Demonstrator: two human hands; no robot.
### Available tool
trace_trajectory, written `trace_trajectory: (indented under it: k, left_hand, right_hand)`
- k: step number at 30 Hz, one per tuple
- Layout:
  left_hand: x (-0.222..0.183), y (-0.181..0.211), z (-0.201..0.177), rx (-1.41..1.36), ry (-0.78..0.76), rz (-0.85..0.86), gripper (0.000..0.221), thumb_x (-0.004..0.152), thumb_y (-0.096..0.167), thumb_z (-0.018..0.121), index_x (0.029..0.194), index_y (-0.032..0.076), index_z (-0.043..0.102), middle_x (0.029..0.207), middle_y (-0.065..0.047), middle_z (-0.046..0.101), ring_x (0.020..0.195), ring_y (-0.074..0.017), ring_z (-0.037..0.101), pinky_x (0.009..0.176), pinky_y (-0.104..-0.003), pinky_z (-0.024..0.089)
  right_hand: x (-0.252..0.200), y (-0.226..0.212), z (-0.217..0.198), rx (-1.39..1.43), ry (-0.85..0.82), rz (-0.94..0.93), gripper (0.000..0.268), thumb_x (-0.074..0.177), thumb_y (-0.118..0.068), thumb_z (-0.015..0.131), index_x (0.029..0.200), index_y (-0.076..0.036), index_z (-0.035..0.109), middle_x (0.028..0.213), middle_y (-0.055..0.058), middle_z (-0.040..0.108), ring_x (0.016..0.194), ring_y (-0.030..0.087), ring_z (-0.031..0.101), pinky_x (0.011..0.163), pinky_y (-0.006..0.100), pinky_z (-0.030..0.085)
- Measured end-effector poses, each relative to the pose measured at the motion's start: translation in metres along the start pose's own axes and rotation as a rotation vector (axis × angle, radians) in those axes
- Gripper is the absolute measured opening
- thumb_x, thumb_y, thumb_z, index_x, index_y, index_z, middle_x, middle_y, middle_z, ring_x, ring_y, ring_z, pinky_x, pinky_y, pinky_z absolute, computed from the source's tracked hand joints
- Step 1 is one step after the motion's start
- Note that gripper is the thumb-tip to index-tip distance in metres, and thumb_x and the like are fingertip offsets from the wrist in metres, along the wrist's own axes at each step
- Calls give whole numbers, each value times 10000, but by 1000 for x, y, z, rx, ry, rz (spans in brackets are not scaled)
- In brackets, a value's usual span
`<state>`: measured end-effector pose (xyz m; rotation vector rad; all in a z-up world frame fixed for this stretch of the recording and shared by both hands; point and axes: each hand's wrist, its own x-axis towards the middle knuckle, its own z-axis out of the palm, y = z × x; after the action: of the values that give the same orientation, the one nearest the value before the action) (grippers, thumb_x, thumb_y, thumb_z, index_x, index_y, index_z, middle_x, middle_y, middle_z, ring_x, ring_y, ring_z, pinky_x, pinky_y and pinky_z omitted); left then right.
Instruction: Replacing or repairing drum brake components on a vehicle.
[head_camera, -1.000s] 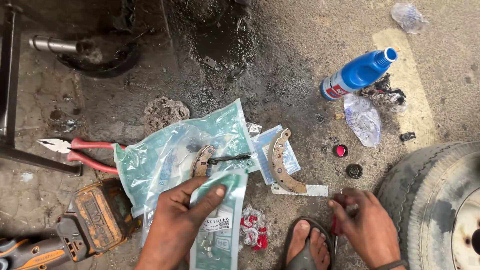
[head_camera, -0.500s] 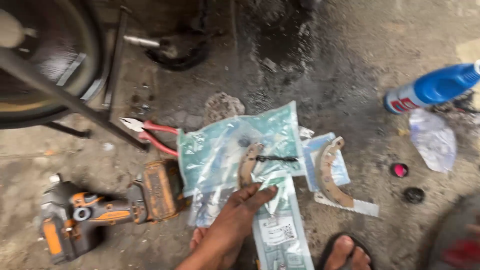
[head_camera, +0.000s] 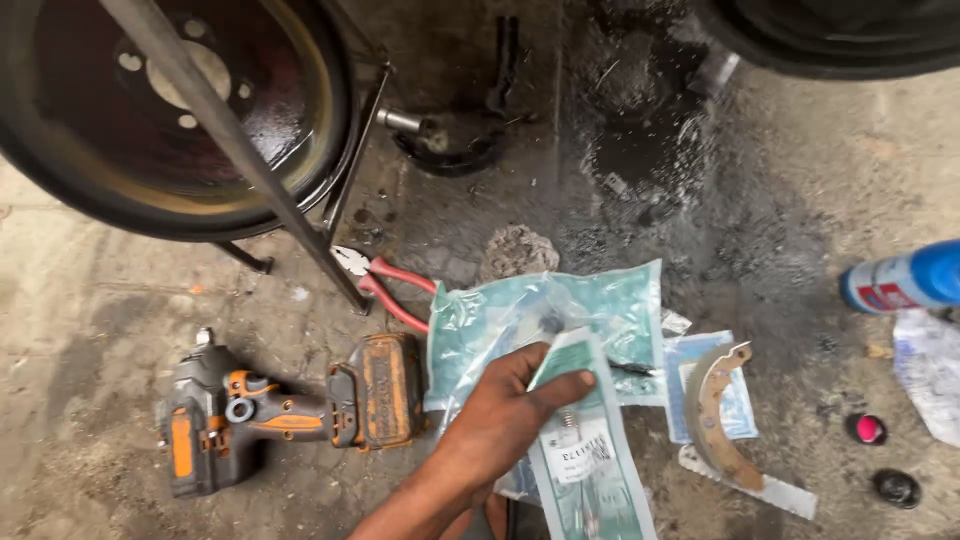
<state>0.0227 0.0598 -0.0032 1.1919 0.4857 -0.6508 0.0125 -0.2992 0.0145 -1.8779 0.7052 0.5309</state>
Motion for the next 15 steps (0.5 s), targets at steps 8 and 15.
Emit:
trace_trajectory:
  k: [8,15]
  left_hand:
    - [-3,-5,19,28,-213,-6,319,904,159,790,1136,-41,701,942,-56,758,809,-103,678,751,-259,559]
    - [-8,10,30,-446,-162,-227,380,888,276,602,1233,116,617,995,-47,789,903,-166,749,748,-277,626]
  right_hand:
    - [-2,106,110,268,-326,-34,360,842,96,816,1136,-5,635,700,134,578,525,185,590,471,354,462]
    - [-18,42,133,397,-52,-154,300,780,37,842,863,-3,556,604,97,595,477,139,538,412,299,422]
